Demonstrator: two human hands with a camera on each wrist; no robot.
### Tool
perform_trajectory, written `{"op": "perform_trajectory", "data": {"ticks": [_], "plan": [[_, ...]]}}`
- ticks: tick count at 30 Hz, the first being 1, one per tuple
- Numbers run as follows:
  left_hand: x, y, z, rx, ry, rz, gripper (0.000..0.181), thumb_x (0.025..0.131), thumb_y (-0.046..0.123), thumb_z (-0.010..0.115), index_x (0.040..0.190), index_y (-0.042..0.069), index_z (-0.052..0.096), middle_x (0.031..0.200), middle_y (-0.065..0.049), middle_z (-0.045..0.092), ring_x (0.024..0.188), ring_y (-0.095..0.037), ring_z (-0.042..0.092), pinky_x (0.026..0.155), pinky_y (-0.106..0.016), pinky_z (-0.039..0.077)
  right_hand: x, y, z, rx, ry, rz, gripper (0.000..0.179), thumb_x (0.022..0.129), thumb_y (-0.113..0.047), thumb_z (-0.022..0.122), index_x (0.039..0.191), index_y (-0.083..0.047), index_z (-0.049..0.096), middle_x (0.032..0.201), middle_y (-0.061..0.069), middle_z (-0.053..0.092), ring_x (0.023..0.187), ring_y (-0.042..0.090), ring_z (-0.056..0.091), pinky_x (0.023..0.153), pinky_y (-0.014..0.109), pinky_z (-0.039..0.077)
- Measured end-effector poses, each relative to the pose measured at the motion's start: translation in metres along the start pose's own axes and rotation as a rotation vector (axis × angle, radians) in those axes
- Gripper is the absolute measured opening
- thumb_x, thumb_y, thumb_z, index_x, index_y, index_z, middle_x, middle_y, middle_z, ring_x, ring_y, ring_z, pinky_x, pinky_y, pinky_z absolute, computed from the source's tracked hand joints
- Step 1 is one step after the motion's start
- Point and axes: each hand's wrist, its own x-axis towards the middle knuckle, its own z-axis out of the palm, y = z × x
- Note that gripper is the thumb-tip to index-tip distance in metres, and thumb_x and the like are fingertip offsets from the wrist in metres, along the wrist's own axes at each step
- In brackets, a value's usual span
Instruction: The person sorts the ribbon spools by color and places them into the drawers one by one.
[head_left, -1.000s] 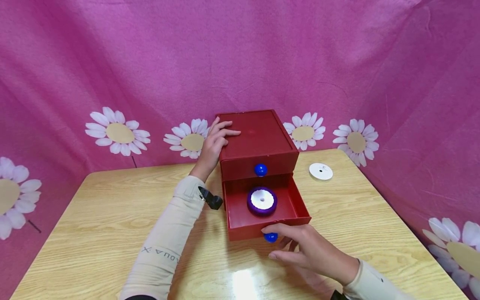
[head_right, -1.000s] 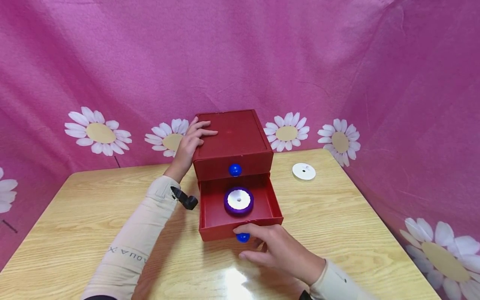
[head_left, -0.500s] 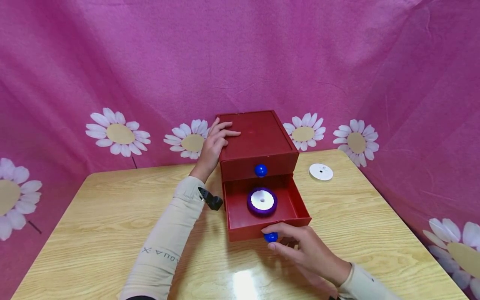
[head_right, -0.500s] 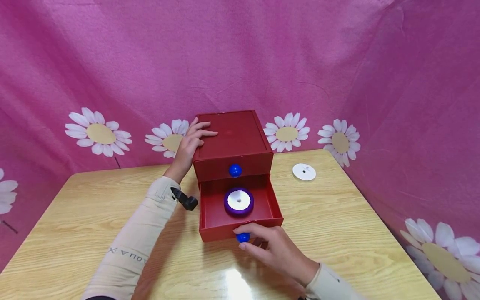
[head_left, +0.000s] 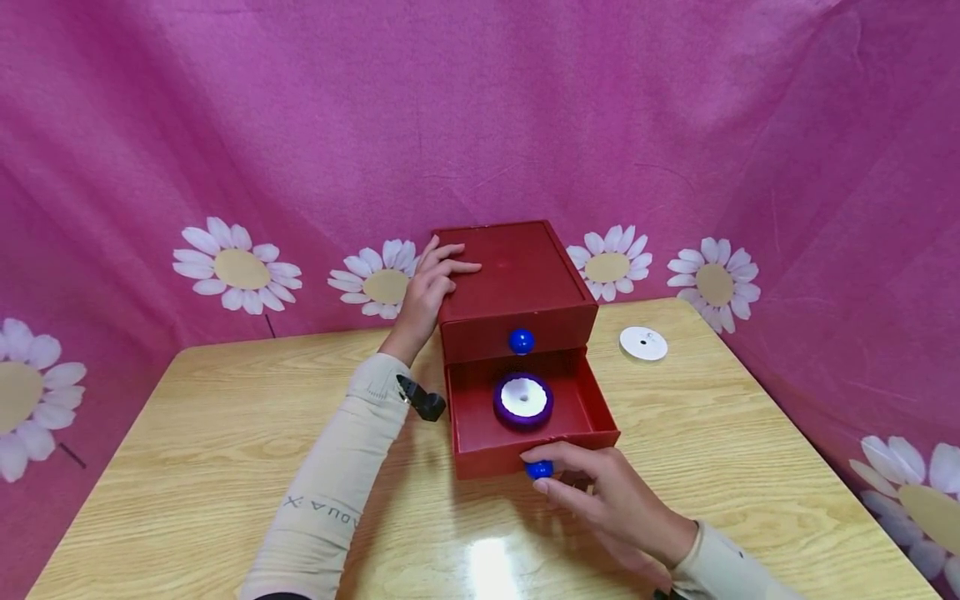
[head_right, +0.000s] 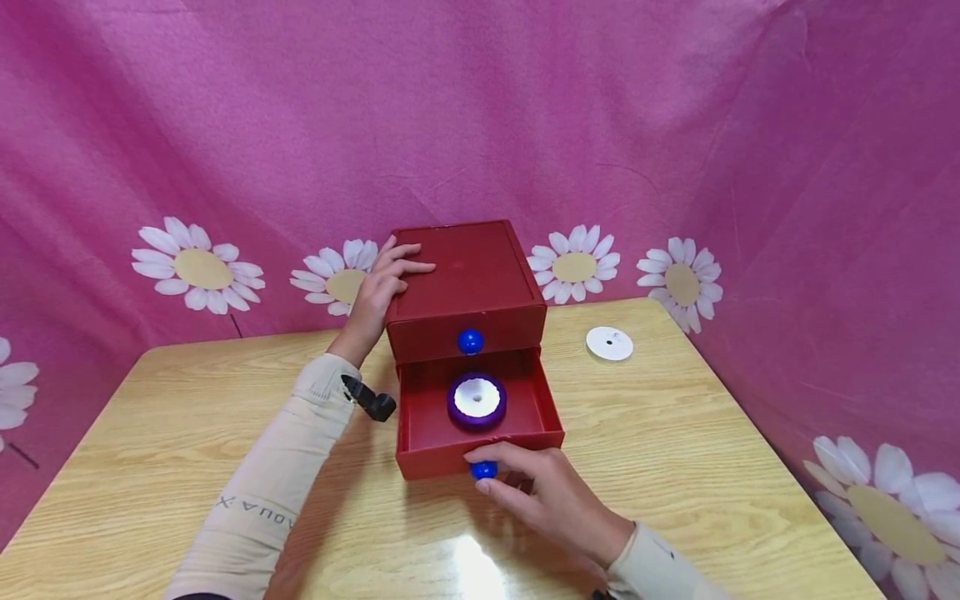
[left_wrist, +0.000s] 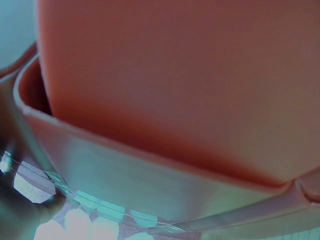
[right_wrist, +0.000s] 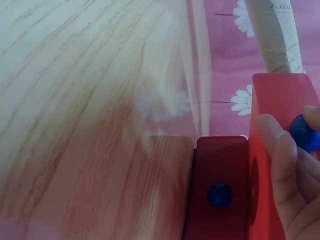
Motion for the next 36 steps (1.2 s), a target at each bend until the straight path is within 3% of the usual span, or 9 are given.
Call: {"op": "perform_trajectory", "data": {"ticks": [4,12,19,26,36], "plan": [[0.000,0.000,-0.001,-0.004,0.000,0.008,0.042,0.079,0.005,0.035,0.104,0.012,0.069,0.130,-0.003,0.047,0.137,-0.019,0.010,0.108,-0.036,0.003,0.002,0.001,-0.001,-0.017,0.007,-0.012,0.034,0.085,-0.028,0.060,0.119,-0.030,0.056,0.110,-0.011,0.057,0.095,0.012,0.054,0.075,0.026,0.050],[0.001,-0.001,-0.001,0.004,-0.008,0.002,0.042,0.080,0.004,0.036,0.104,0.014,0.069,0.131,-0.001,0.046,0.137,-0.018,0.009,0.108,-0.036,0.003,0.009,0.002,-0.002,-0.011,0.011,0.040,0.036,0.083,-0.030,0.061,0.119,-0.034,0.056,0.112,-0.014,0.056,0.095,0.010,0.054,0.076,0.024,0.049],[0.000,-0.001,0.000,-0.026,-0.015,0.020,0.040,0.081,-0.002,0.037,0.104,0.007,0.068,0.132,-0.005,0.045,0.137,-0.023,0.008,0.107,-0.045,0.000,0.015,0.004,-0.001,-0.070,0.034,0.007,0.035,0.084,-0.031,0.060,0.119,-0.035,0.055,0.111,-0.017,0.057,0.101,0.009,0.050,0.082,0.026,0.047],[0.001,-0.001,0.000,0.003,-0.014,-0.002,0.042,0.080,0.005,0.036,0.104,0.012,0.069,0.131,-0.002,0.046,0.136,-0.019,0.009,0.108,-0.037,0.003,0.018,0.007,-0.002,-0.117,0.049,-0.023,0.036,0.084,-0.030,0.060,0.119,-0.035,0.056,0.119,-0.016,0.054,0.113,0.010,0.045,0.089,0.031,0.044],[0.000,0.000,-0.001,0.002,-0.010,-0.007,0.042,0.080,0.007,0.036,0.104,0.015,0.069,0.131,-0.001,0.045,0.136,-0.018,0.009,0.108,-0.039,0.004,0.019,0.007,-0.002,-0.130,0.039,-0.048,0.036,0.084,-0.028,0.060,0.120,-0.032,0.056,0.119,-0.013,0.055,0.110,0.012,0.047,0.089,0.032,0.045]]}}
